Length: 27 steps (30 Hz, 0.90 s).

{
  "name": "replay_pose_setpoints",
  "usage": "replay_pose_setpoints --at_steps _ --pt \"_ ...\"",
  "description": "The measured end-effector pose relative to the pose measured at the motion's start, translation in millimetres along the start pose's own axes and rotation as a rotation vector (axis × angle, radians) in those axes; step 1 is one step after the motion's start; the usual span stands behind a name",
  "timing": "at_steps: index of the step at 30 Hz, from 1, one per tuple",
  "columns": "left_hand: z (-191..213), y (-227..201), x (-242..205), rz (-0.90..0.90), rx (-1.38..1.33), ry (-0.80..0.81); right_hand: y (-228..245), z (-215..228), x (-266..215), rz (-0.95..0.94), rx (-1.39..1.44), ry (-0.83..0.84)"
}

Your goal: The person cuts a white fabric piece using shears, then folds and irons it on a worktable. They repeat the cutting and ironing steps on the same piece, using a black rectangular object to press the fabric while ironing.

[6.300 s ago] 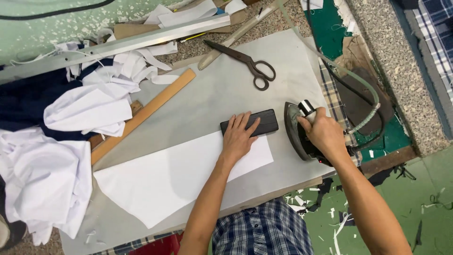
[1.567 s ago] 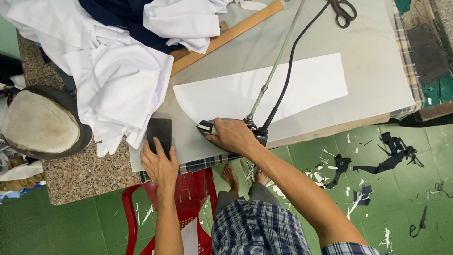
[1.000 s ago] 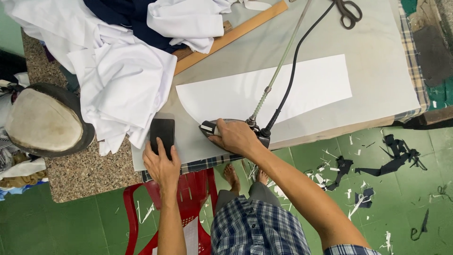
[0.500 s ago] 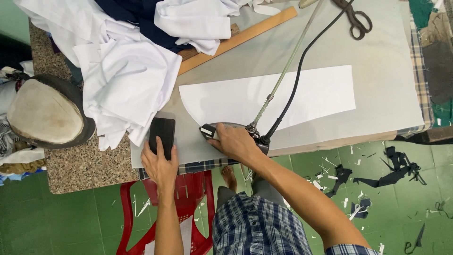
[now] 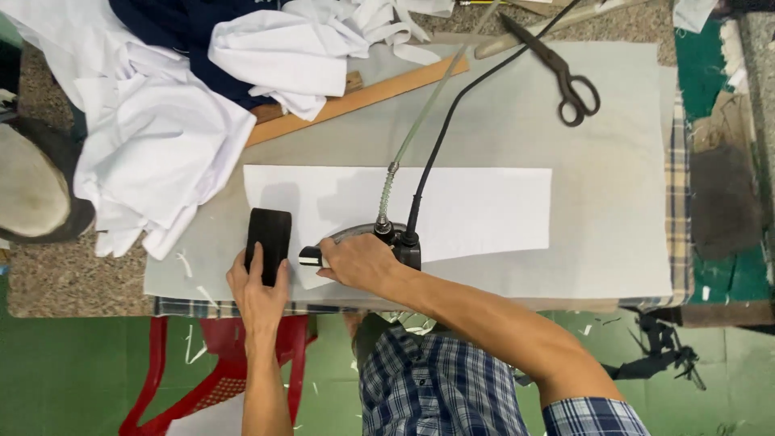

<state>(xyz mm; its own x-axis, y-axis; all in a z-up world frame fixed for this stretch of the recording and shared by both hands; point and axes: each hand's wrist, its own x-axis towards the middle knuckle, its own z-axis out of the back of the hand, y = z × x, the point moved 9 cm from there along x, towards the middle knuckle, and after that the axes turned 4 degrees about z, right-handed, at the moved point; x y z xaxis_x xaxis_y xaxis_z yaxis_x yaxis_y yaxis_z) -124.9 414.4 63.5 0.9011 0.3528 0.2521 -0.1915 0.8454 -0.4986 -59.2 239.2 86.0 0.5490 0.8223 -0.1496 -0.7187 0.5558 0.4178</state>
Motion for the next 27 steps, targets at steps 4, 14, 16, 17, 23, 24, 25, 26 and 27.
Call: replay_pose_setpoints --at_steps 4,14,16,17,23,24,25,26,27 --pt "-49 -79 -15 0.004 0.002 -0.010 -59 17 -56 0.065 0.018 0.072" --pt "-87 -142 -23 -0.105 0.275 -0.050 -173 65 -200 -0.048 -0.026 0.176" --pt "-87 -146 -25 -0.105 0.276 -0.052 -190 65 -227 -0.072 -0.031 0.184" --pt "-86 -148 -24 -0.104 0.276 -0.057 -199 67 -239 -0.103 -0.033 0.172" --pt "-88 -146 -24 -0.116 0.282 -0.050 -249 75 -313 -0.218 -0.052 0.207" --pt "-89 -143 -25 -0.113 0.285 -0.049 -258 72 -327 -0.249 -0.050 0.255" --pt "-90 -143 -25 -0.119 0.284 -0.043 -267 72 -339 -0.255 -0.045 0.254" --pt "-90 -142 -24 -0.121 0.288 -0.044 -278 73 -353 -0.296 -0.063 0.243" --pt "-91 -142 -25 -0.121 0.291 -0.045 -291 75 -367 -0.337 -0.083 0.233"
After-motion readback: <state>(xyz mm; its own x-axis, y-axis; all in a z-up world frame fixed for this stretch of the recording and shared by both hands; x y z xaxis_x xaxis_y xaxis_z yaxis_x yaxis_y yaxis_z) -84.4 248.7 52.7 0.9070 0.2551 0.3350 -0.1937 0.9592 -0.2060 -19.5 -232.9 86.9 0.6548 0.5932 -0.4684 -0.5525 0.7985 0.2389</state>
